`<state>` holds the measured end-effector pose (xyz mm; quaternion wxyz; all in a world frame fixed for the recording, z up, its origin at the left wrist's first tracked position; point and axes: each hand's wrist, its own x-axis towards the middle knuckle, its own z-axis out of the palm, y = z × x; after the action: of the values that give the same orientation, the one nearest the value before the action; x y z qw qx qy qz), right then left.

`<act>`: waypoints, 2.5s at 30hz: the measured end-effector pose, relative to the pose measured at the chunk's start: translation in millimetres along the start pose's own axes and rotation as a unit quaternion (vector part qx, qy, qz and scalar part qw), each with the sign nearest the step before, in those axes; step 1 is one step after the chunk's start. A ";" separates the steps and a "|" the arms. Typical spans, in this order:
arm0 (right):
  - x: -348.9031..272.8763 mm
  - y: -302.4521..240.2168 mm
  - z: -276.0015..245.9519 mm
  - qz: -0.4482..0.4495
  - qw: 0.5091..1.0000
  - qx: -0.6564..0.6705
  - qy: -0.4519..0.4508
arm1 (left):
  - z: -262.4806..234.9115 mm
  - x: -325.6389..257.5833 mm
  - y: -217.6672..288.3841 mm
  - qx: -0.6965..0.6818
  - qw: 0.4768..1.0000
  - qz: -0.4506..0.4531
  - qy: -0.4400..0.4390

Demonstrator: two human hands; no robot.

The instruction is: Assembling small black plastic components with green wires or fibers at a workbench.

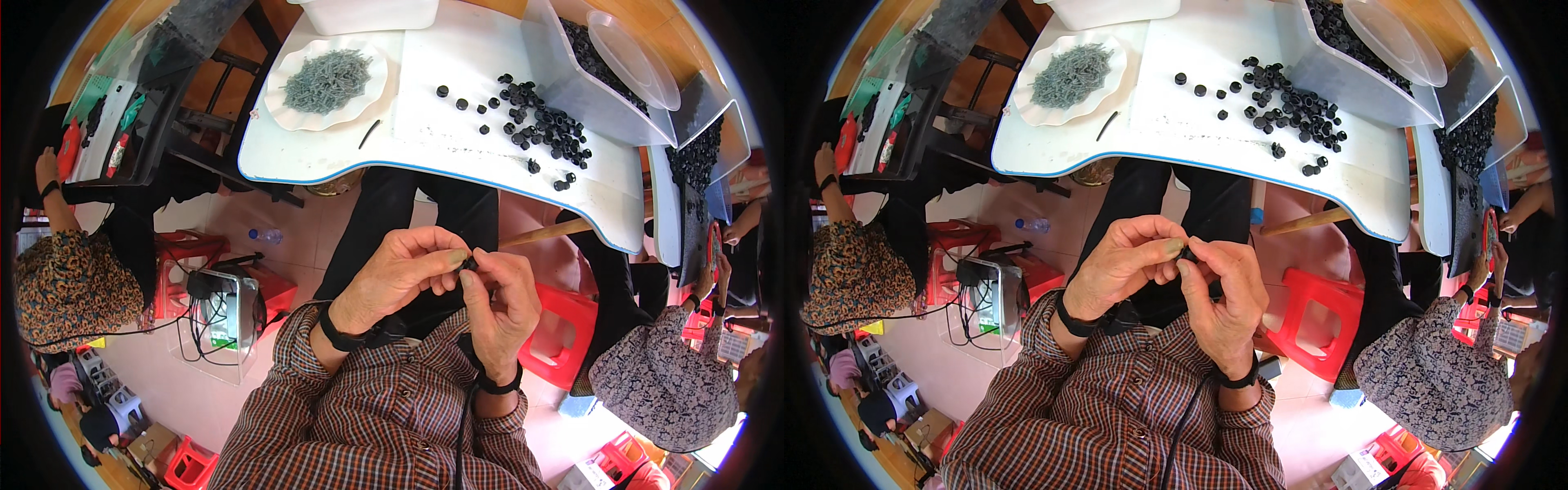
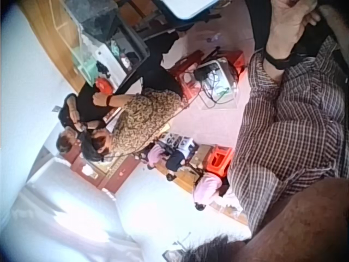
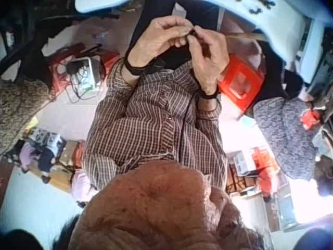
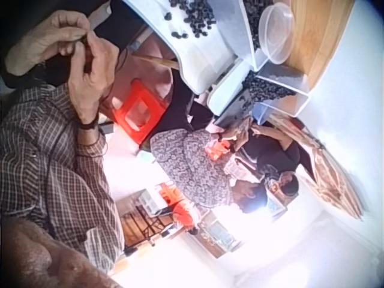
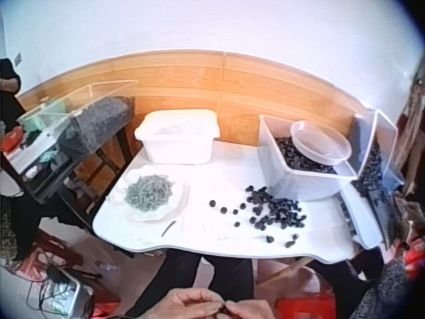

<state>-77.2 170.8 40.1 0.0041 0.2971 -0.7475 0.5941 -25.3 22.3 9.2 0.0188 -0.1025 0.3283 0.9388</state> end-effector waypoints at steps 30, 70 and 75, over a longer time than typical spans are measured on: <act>-2.7 2.4 3.8 0.011 0.999 0.018 0.029 | -1.2 0.2 -4.0 0.001 0.994 0.093 -0.062; -4.5 -5.0 5.3 0.007 0.999 -0.027 0.021 | -8.2 0.5 -7.5 -0.009 0.994 0.100 -0.048; -5.4 -2.9 5.3 0.017 0.999 -0.029 0.022 | -5.9 0.3 -5.5 0.026 0.992 0.112 -0.049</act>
<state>-69.6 168.1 39.1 0.0187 0.2708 -0.7691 0.5786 -24.0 23.0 1.3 -0.0681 -0.0184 0.3607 0.9300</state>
